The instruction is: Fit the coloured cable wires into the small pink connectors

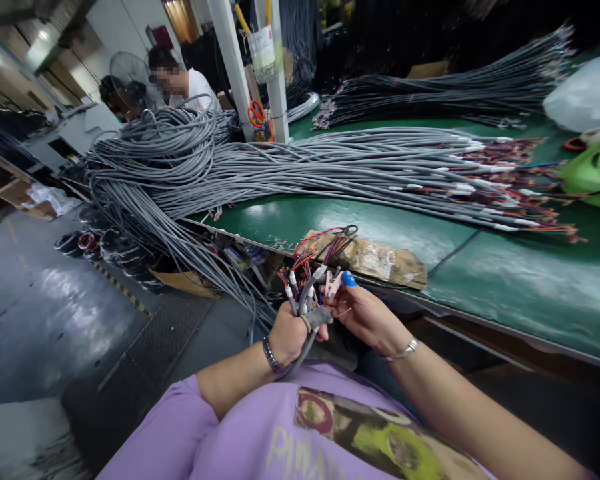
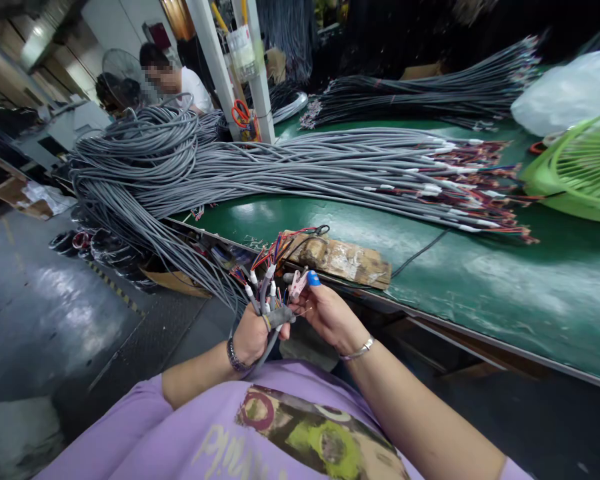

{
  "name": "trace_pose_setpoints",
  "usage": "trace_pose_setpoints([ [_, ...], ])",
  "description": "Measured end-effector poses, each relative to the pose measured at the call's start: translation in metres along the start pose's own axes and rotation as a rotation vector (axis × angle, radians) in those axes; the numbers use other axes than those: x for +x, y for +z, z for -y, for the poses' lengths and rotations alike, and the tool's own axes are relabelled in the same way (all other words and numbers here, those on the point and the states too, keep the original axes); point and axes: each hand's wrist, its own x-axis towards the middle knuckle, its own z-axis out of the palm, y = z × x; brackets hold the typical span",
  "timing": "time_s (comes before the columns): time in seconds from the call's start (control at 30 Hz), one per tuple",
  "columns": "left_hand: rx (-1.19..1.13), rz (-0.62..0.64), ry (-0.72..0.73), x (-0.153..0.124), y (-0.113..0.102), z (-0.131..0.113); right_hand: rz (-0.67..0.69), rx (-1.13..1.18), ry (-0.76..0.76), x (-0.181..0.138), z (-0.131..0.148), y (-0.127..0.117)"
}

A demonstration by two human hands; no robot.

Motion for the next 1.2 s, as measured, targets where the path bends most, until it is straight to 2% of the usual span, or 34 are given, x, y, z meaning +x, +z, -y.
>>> trace_pose_setpoints([
  [0.33, 0.038, -0.026, -0.040, 0.0014, 0.0010, 0.0017, -0.078, 0.066, -0.042, 0.0029, -0.0015, 0.0086],
  [0.57, 0.034, -0.024, -0.040, 0.0015, -0.0003, 0.0022, -0.076, -0.024, -0.062, 0.0012, -0.0040, 0.0090],
  [0.73, 0.000, -0.054, -0.025, 0.0007, -0.0007, 0.0005, -0.112, 0.019, -0.067, 0.0016, -0.0059, 0.0083],
  [1.2, 0.066, -0.024, -0.029, 0.0045, 0.0005, 0.0039, -0.114, 0.019, -0.119, 0.0039, -0.0063, 0.0080],
])
